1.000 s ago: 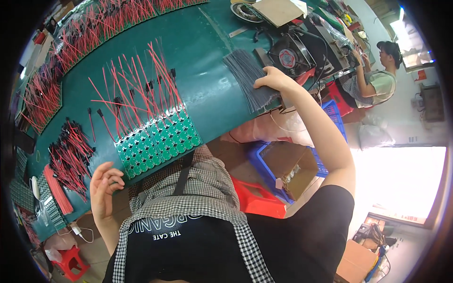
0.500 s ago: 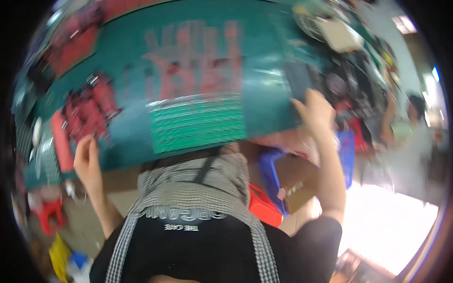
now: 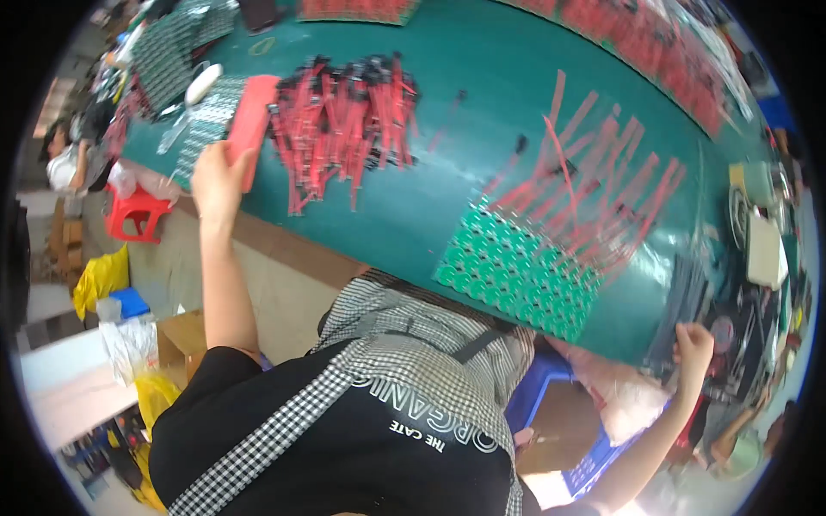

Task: The person places circuit boards on the work table, retrieves bundles of wires, and inserts the wires into the circuit board holes by hand.

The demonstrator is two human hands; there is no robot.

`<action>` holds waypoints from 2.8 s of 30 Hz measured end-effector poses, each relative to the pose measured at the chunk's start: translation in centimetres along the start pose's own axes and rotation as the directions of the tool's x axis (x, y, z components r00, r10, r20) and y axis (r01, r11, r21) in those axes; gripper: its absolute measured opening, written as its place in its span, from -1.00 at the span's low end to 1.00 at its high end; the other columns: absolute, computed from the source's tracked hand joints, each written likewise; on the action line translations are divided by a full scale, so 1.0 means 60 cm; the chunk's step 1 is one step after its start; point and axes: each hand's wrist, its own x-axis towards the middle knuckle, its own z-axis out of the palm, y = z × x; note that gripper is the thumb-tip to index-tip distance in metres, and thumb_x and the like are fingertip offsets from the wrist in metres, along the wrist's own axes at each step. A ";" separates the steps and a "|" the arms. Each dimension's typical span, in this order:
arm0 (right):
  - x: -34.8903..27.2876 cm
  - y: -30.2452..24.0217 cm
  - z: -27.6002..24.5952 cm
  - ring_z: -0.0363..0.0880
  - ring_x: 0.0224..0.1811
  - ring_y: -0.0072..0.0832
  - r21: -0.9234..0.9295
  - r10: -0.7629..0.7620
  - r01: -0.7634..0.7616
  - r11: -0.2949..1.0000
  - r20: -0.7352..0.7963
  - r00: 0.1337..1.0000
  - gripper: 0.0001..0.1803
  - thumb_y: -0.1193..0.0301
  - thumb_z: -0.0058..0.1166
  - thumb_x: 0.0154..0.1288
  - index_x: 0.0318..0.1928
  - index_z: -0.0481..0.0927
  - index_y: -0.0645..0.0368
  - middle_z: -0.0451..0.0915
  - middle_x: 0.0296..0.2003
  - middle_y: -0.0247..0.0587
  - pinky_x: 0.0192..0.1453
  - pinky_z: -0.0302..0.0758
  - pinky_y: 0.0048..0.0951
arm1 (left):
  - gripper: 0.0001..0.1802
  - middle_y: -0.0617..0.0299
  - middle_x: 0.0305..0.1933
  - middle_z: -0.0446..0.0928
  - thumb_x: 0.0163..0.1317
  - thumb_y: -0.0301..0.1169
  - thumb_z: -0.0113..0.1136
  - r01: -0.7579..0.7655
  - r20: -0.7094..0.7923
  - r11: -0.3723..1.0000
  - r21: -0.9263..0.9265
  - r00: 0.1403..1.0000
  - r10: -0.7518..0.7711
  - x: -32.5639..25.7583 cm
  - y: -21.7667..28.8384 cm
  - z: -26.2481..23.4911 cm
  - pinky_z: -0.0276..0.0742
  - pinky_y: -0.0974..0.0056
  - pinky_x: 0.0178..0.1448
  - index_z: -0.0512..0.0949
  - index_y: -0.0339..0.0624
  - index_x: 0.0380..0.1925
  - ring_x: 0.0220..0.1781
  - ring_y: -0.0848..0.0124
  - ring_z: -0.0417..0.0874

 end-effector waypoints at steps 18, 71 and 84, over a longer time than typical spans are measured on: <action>-0.027 -0.069 0.007 0.50 -0.54 -0.71 0.333 0.033 -0.047 0.942 0.048 0.998 -0.84 0.40 0.19 0.19 -0.32 0.59 0.24 0.56 -0.54 -0.39 -0.45 0.40 -0.71 | -0.78 -0.02 -0.39 0.59 0.19 -0.41 0.11 -0.148 0.277 0.975 -0.168 0.942 0.191 0.144 -0.192 0.088 0.53 0.18 -0.23 0.55 -0.35 -0.25 -0.37 0.22 0.64; -0.156 -0.228 0.251 0.59 -0.22 -0.58 0.270 -0.213 0.431 0.861 -0.578 0.788 -0.87 0.57 0.08 0.29 -0.20 0.62 0.39 0.66 -0.28 -0.20 -0.05 0.50 -0.56 | -0.89 0.05 -0.27 0.65 0.28 -0.59 0.10 0.040 0.041 0.061 -0.997 0.999 0.016 -0.116 0.272 -0.062 0.58 0.39 -0.18 0.47 -0.40 -0.22 -0.23 0.37 0.69; -0.146 -0.205 0.271 0.61 -0.29 -0.56 0.564 -0.050 0.368 0.740 -0.499 0.865 -0.89 0.59 0.11 0.27 -0.28 0.58 0.45 0.64 -0.30 -0.20 -0.11 0.55 -0.59 | -0.91 0.12 -0.31 0.63 0.21 -0.64 0.18 0.161 0.157 0.079 -0.984 0.986 -0.058 -0.136 0.288 -0.048 0.56 0.42 -0.14 0.55 -0.47 -0.29 -0.30 0.46 0.64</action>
